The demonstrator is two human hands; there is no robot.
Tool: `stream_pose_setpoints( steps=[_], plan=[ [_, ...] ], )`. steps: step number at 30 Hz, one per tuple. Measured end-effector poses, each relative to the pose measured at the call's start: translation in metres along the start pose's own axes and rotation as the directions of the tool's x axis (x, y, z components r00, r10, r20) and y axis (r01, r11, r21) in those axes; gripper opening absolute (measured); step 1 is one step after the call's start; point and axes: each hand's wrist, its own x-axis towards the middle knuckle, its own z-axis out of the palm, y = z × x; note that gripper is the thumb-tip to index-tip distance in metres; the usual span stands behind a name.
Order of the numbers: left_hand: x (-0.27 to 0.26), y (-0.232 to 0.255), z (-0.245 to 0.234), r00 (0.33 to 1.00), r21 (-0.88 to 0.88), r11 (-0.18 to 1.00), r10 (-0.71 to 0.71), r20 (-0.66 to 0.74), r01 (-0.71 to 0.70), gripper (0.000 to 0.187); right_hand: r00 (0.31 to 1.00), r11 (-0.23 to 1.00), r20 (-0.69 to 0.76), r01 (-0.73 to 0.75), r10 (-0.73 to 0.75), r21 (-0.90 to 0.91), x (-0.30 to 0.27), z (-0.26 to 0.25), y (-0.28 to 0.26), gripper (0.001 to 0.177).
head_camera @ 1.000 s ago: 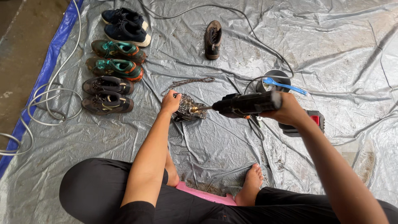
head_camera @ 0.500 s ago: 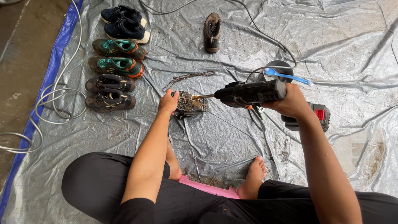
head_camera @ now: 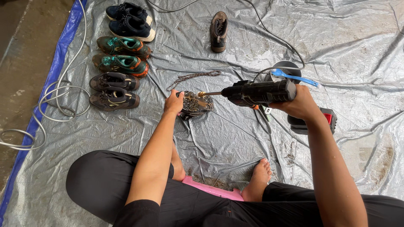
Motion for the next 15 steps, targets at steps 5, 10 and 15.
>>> stream_pose_setpoints(
  steps=[5, 10, 15],
  plan=[
    [-0.002, -0.002, -0.001, 1.000, -0.046, 0.999, -0.009, -0.003, 0.009, 0.050, 1.000, 1.000, -0.015, 0.009, -0.009, -0.019, -0.009, -0.003, -0.025, 0.049],
    [-0.012, 0.005, 0.003, 0.999, -0.414, 0.910, -0.021, 0.042, 0.036, 0.067, 0.998, 0.996, -0.050, 0.025, -0.029, -0.090, -0.011, -0.013, -0.029, 0.054],
    [-0.014, 0.028, 0.022, 0.999, -0.822, 0.568, -0.051, -0.002, 0.027, 0.056, 0.996, 0.992, -0.085, -0.042, 0.032, -0.120, -0.023, -0.041, -0.038, 0.036]
  ],
)
